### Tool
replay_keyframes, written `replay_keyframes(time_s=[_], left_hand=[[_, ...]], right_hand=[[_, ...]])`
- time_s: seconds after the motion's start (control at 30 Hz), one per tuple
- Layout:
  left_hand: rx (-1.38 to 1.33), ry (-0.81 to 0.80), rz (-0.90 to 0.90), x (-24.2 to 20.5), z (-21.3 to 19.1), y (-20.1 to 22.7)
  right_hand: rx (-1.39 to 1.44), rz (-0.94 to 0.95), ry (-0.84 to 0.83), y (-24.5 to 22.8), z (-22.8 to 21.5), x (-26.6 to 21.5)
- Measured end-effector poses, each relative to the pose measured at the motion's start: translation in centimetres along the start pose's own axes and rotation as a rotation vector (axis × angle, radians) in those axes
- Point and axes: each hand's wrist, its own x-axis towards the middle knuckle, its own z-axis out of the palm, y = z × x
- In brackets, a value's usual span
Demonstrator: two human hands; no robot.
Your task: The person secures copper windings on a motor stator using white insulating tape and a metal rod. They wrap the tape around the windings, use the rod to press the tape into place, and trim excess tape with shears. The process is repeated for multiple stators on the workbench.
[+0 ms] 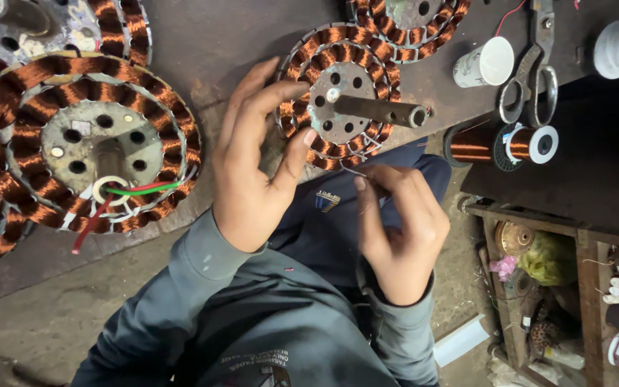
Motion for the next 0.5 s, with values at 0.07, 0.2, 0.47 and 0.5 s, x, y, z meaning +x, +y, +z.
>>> replay_keyframes(time_s=[0.07, 0.2, 0.47, 0.5], left_hand=[[-0.005, -0.001, -0.004, 0.0, 0.0, 0.0], [-0.012, -0.005, -0.015, 0.0, 0.0, -0.2], [-0.007, -0.022, -0.043, 0.1, -0.2, -0.1], [-0.009, -0.022, -0.046, 0.2, -0.2, -0.1]], right_hand=[[0.053, 0.046, -0.003, 0.2, 0.2, 0.0], [0.082, 0.06, -0.03, 0.4, 0.4, 0.1], [-0.068, -0.03, -0.088, -0.5, 0.3, 0.7], [-0.089, -0.033, -0.095, -0.6, 0.3, 0.8]])
